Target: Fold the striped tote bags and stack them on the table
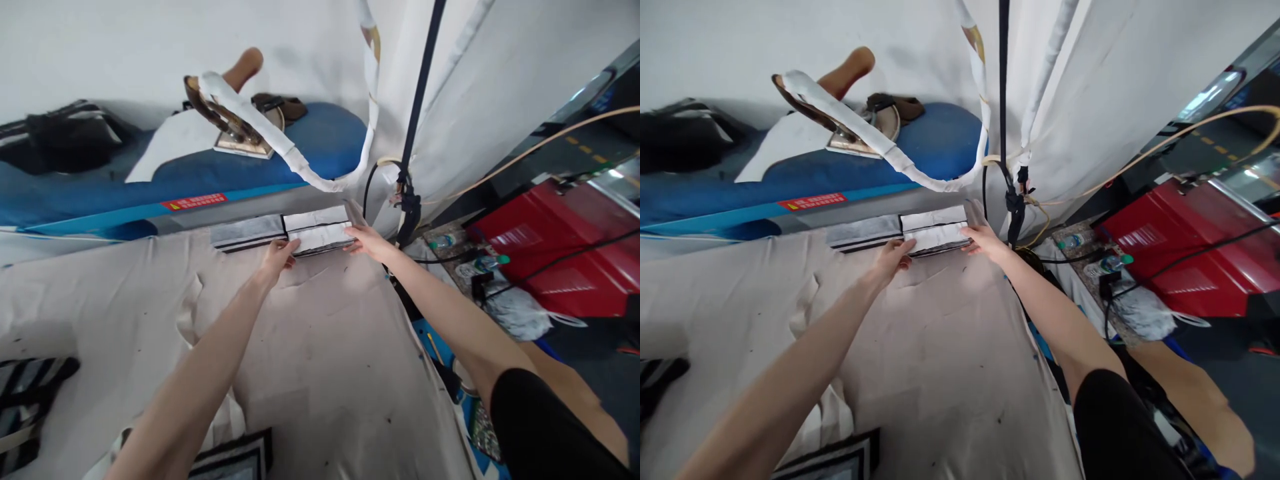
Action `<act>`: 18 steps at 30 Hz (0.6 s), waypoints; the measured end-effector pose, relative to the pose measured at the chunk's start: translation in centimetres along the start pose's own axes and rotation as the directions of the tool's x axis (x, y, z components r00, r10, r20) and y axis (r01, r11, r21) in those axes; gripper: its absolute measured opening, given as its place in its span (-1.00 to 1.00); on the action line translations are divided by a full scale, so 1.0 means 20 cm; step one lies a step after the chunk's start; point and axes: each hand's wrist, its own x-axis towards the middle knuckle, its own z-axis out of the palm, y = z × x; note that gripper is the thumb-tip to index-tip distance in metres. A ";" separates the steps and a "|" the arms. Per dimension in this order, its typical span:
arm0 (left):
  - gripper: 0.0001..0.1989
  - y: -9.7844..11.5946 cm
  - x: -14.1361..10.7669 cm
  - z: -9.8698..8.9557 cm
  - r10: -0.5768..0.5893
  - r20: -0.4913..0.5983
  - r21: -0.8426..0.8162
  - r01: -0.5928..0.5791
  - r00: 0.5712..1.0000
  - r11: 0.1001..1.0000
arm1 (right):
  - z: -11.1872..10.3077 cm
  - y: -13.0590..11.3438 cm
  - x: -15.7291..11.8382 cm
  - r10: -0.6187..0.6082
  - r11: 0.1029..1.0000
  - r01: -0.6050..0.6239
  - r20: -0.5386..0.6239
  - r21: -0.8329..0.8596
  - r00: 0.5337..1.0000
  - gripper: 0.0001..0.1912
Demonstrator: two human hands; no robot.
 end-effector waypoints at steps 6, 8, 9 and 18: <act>-0.53 -0.04 0.04 0.01 0.023 -0.022 0.023 -0.022 0.999 0.999 | 0.00 0.05 0.08 0.044 0.998 -0.044 -0.001 0.037 0.999 -0.72; -0.54 -0.05 0.05 0.00 0.028 -0.022 0.035 -0.028 0.999 0.999 | 0.01 0.05 0.09 0.047 0.998 -0.046 -0.005 0.033 0.999 -0.73; -0.54 -0.05 0.06 0.00 0.026 -0.024 0.044 -0.025 0.999 0.999 | 0.01 0.05 0.10 0.047 0.998 -0.047 -0.007 0.032 0.999 -0.72; -0.58 -0.01 0.04 0.02 0.005 -0.083 0.095 0.003 0.997 0.996 | 0.02 0.03 0.11 0.068 0.997 -0.071 -0.063 -0.040 0.996 -0.60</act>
